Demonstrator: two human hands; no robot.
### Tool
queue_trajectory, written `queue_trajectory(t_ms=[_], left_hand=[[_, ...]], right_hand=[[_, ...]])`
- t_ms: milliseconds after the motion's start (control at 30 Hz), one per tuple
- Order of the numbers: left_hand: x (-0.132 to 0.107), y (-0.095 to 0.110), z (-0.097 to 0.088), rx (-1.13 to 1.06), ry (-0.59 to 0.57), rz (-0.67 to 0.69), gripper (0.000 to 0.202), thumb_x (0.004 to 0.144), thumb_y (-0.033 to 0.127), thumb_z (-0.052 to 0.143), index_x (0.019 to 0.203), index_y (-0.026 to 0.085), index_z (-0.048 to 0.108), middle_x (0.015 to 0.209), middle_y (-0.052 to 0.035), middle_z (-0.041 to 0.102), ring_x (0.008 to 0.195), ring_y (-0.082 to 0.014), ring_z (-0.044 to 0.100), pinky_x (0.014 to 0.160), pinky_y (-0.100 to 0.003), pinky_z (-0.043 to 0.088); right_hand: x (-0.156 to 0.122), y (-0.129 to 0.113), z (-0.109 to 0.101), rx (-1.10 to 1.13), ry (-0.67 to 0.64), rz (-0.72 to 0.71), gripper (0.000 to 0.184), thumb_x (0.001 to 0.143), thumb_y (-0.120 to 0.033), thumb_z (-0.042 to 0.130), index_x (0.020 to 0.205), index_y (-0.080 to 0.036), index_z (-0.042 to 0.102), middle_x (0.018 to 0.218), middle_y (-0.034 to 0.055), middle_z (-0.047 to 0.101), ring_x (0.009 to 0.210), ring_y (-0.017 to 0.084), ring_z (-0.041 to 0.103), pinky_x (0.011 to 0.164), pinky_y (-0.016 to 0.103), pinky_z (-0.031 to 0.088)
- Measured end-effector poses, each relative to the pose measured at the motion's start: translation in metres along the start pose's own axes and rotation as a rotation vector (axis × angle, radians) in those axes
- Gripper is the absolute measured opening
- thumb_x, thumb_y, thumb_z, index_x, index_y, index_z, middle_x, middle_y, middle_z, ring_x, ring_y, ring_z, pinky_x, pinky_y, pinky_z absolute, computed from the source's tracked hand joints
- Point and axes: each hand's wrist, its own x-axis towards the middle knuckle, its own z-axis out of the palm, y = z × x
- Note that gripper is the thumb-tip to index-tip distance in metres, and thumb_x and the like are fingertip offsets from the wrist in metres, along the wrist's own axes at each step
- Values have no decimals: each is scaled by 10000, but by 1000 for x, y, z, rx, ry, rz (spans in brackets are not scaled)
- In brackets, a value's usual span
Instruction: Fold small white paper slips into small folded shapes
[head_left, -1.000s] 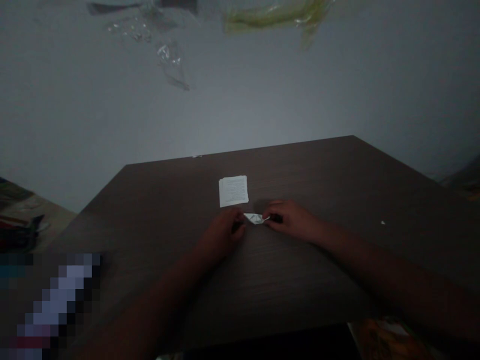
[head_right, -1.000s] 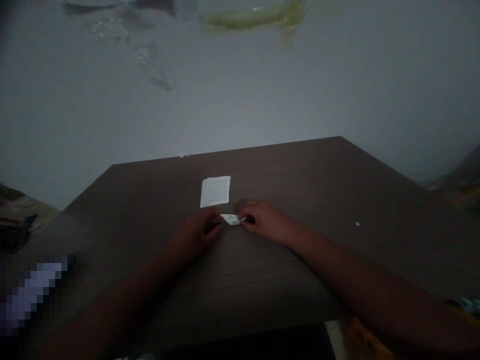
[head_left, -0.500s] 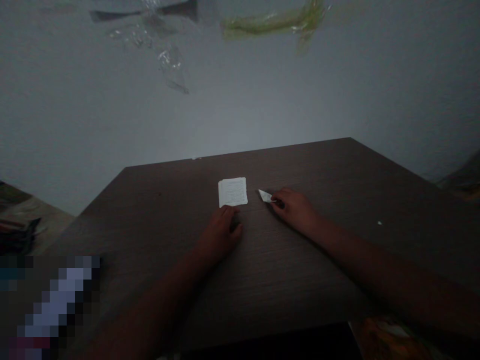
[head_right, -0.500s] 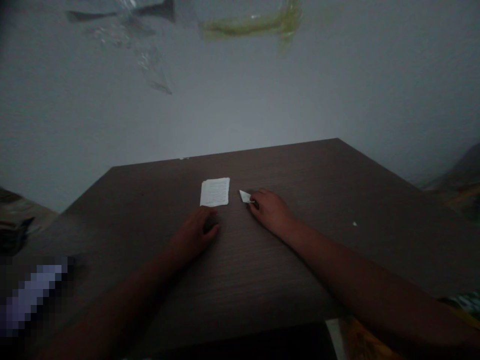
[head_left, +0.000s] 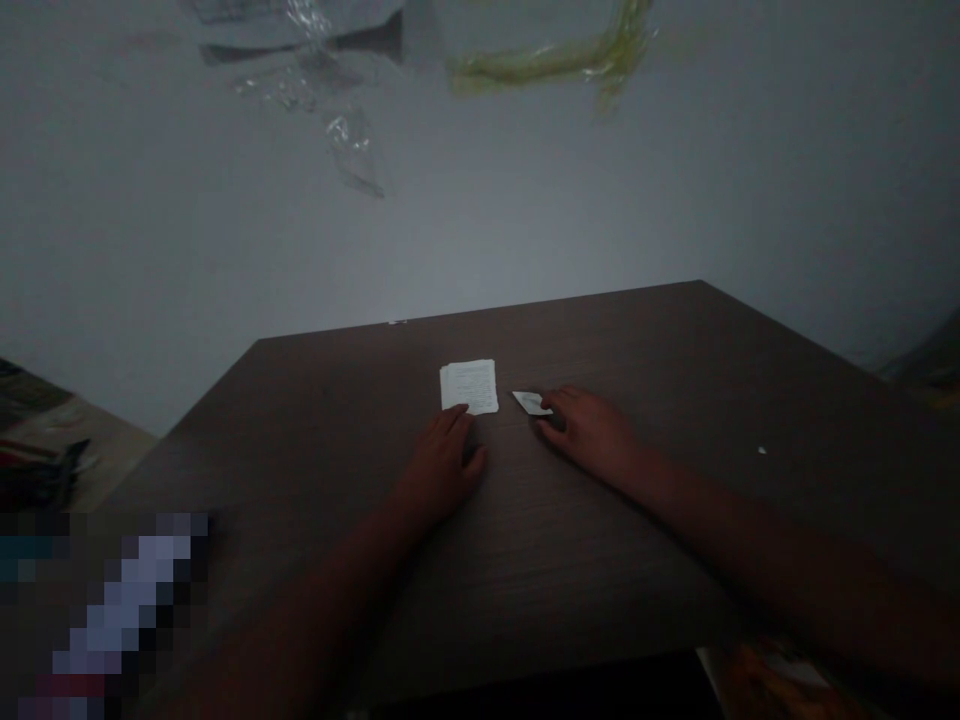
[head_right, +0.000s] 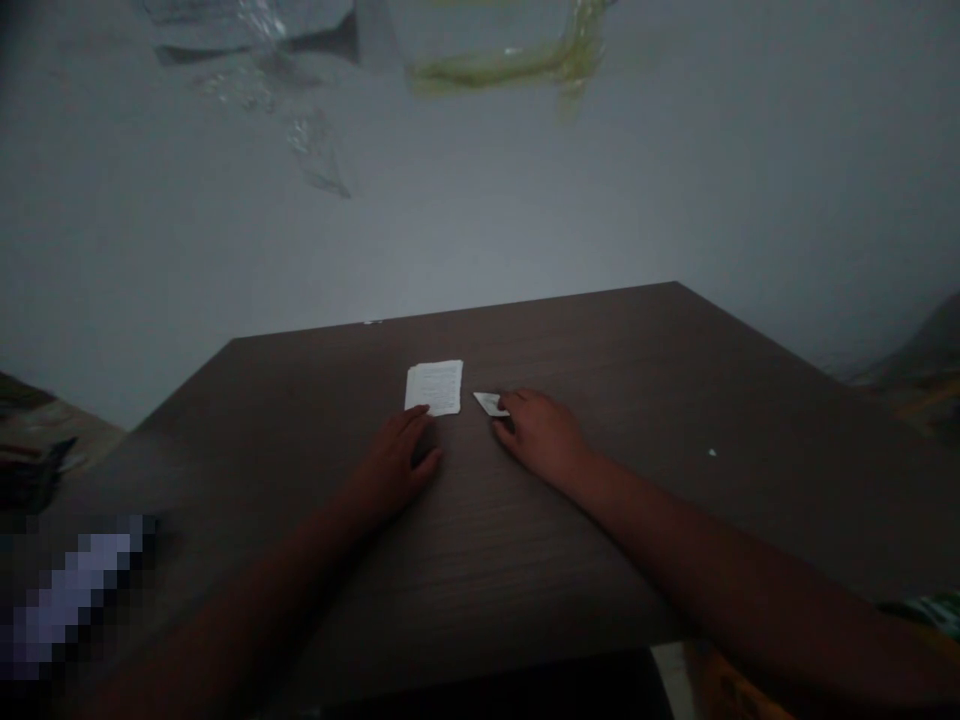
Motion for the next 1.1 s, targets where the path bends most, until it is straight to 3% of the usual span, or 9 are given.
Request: queue_trajectory(t_ms=[200, 267, 400, 500, 600, 867, 1100], left_hand=[[4, 2, -1, 70, -50, -65, 523, 1128, 331, 764, 1639, 216, 751, 1805, -235, 717, 1750, -481, 619, 1421, -737, 539], [5, 5, -6, 96, -71, -62, 467, 1130, 304, 753, 1590, 232, 794, 1772, -215, 748, 1700, -474, 664, 1406, -724, 563], [6, 11, -18, 108, -82, -37, 288, 1125, 251, 752, 1384, 269, 877, 1571, -172, 851, 1531, -434, 767, 1360, -635, 614], [4, 12, -24, 101, -100, -35, 243, 1105, 212, 761, 1314, 251, 881, 1386, -155, 883, 1369, -411, 826, 1267, -599, 665], [3, 10, -28, 60, -125, -20, 264, 1083, 194, 773, 1320, 245, 878, 1357, -141, 876, 1320, -387, 844, 1224, -547, 685], [7, -6, -32, -118, -157, -17, 330, 1059, 246, 780, 1374, 256, 879, 1568, -141, 835, 1436, -375, 830, 1313, -495, 663], [8, -4, -38, -128, -163, -28, 351, 1073, 230, 796, 1412, 239, 885, 1555, -133, 861, 1517, -382, 786, 1392, -579, 599]], right_hand=[[-8, -9, 17, 129, -15, -219, 171, 1201, -251, 684, 1254, -183, 831, 1272, 166, 856, 1205, 319, 808, 1096, 457, 635], [-11, -12, 26, 175, -19, -334, 150, 1203, -243, 685, 1238, -205, 826, 1267, 153, 853, 1220, 314, 799, 1096, 470, 660], [-16, -15, 38, 258, -20, -479, 232, 1193, -229, 716, 1401, -231, 821, 1424, 172, 849, 1367, 343, 789, 1209, 555, 676], [-18, -13, 41, 274, -19, -482, 324, 1192, -250, 742, 1510, -233, 802, 1572, 199, 812, 1499, 374, 757, 1303, 607, 650], [-18, -9, 43, 261, -20, -477, 356, 1190, -280, 772, 1542, -232, 791, 1646, 217, 782, 1558, 397, 732, 1329, 642, 643], [-20, -6, 42, 268, -28, -486, 321, 1189, -290, 781, 1505, -245, 819, 1676, 206, 773, 1584, 409, 718, 1337, 680, 634], [-18, -8, 43, 335, -24, -446, 315, 1166, -277, 774, 1475, -258, 836, 1596, 194, 822, 1540, 406, 729, 1356, 692, 600]])
